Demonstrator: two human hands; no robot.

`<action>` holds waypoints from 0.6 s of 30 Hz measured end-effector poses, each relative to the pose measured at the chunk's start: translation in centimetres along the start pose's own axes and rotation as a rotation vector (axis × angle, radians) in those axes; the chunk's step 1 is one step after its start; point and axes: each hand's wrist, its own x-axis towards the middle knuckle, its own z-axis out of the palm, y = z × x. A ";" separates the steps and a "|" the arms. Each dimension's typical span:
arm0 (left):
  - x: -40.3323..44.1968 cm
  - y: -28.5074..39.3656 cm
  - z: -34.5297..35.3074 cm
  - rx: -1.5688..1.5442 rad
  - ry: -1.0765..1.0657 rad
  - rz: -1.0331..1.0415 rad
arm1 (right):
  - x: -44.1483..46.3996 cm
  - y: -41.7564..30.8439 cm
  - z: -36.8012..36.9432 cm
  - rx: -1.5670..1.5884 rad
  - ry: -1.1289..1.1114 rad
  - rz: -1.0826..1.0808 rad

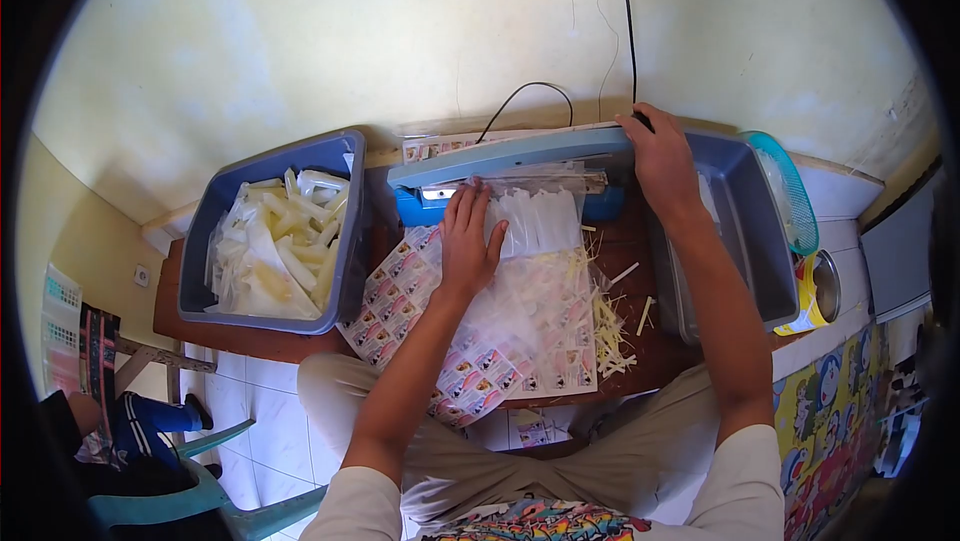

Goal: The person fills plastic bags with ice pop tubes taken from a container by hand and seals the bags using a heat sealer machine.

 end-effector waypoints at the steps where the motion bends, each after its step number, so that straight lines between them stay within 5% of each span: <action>1: 0.0 0.2 -0.1 0.065 -0.014 -0.026 | 0.3 -0.1 -0.2 0.003 0.002 -0.001; 8: 0.5 0.7 -0.5 0.130 -0.046 -0.136 | 1.6 -1.0 -1.2 0.035 0.093 -0.049; 18: -1.2 1.8 1.0 0.108 -0.019 0.062 | 1.6 -1.5 -1.2 0.107 0.085 0.018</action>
